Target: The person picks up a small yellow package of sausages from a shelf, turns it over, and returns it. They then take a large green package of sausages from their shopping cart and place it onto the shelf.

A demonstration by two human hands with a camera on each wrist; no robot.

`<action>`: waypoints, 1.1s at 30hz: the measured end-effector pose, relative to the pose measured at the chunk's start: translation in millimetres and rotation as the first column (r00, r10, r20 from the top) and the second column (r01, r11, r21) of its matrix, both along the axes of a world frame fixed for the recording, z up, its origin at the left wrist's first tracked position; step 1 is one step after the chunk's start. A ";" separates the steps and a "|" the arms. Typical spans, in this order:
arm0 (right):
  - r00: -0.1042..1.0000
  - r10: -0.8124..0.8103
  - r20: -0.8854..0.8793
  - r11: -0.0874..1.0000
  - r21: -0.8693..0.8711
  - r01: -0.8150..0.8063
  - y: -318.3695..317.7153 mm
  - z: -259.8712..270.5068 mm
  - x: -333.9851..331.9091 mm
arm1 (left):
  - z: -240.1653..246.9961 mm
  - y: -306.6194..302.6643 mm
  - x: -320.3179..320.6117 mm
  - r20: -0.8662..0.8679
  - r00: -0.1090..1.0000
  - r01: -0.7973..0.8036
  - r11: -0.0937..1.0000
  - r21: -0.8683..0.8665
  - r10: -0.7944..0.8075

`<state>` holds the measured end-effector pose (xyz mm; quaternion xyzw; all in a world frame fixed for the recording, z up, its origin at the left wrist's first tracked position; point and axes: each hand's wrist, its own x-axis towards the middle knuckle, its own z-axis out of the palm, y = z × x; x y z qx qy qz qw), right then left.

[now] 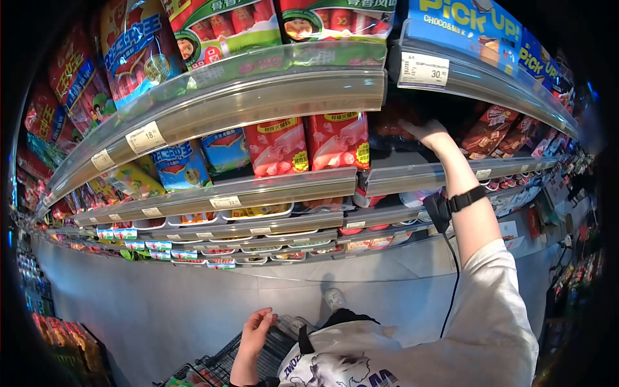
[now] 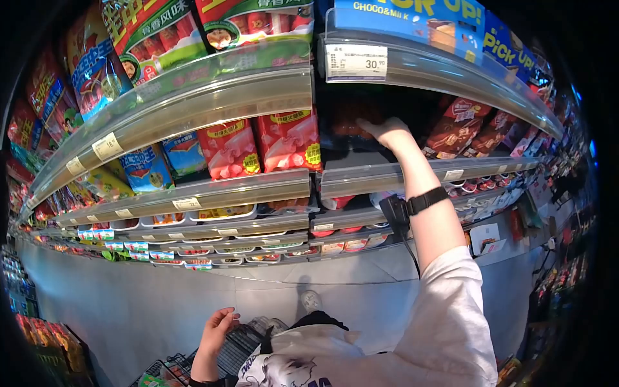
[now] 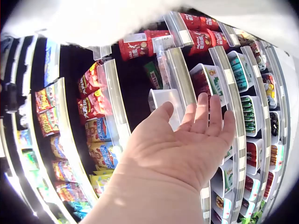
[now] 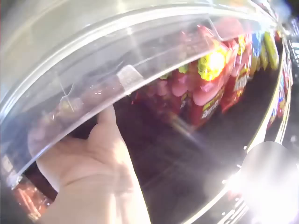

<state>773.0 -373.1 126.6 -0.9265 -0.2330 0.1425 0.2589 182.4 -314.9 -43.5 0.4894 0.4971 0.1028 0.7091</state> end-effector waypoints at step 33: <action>0.820 0.452 -0.351 0.344 0.917 0.202 53.8 -200.8 -201.9 | -19.6 -11.3 -20.9 0.026 0.999 -0.038 0.999 -0.029 0.038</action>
